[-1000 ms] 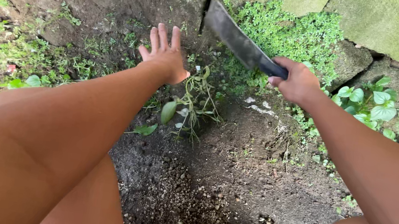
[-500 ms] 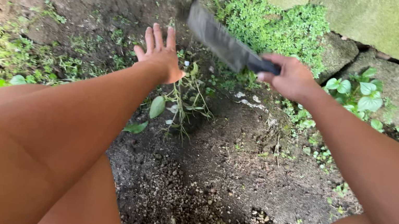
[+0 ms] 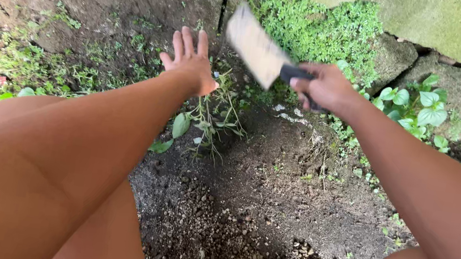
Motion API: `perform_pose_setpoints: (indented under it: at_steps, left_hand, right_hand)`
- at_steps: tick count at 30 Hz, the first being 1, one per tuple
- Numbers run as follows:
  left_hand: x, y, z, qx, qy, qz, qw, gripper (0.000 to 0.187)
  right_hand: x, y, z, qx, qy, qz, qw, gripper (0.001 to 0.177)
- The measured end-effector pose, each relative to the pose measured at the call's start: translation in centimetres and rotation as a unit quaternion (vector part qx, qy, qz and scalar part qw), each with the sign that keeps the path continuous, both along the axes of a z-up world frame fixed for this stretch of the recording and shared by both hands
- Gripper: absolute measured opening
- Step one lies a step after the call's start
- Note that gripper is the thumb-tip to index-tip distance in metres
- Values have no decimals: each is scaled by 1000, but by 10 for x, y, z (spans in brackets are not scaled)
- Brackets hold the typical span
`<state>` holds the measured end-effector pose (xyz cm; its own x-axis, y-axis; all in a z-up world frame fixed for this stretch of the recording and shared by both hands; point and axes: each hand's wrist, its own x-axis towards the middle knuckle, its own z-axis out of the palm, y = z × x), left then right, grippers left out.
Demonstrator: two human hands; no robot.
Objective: The person uses a cleaver to dig into the soil and remove small plants from the base of a stone wall.
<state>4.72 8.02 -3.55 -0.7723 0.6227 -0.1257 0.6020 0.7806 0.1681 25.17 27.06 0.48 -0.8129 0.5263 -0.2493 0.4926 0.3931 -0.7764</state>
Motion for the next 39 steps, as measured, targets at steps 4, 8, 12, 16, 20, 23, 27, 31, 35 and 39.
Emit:
perform_pose_setpoints:
  at_steps: [4,8,12,16,20,23,27,31,35,39]
  left_hand:
    - [3,1,4,-8,1,0,1000,121]
    - [3,-2,6,-13,4,6,1000,123]
    - [0,-10,7,-20,-1,15,1000,127]
    - [-6,-14,8,-3,-18,23,1000,131]
    - [-11,-13,8,-22,12,36,999,126]
    - [-11,-17,10,-35,10,35,999,125]
    - [-14,-24,13,-34,-1,29,999,125]
    - [-14,-33,16,-23,7,40,999,125]
    - [-21,-37,21,-26,14,48,998,125]
    - [-21,-36,19,-14,21,66,998,126]
  right_hand:
    - [-2,-4,-6,63,92,-23,994,51]
    - [-2,-41,-33,151,-88,6,985,51]
    - [-5,-54,-42,161,-109,84,977,52]
    - [-14,-51,-36,330,14,215,919,44]
    - [-23,-51,-28,323,-43,84,942,39]
    - [-28,-32,-26,363,-48,13,930,43]
    - [-31,-14,-42,455,26,-30,890,51]
    - [-41,-18,-39,410,-198,30,890,42]
    - [-53,-36,-20,372,-128,1,919,37]
    - [-72,-28,-14,416,28,6,909,51]
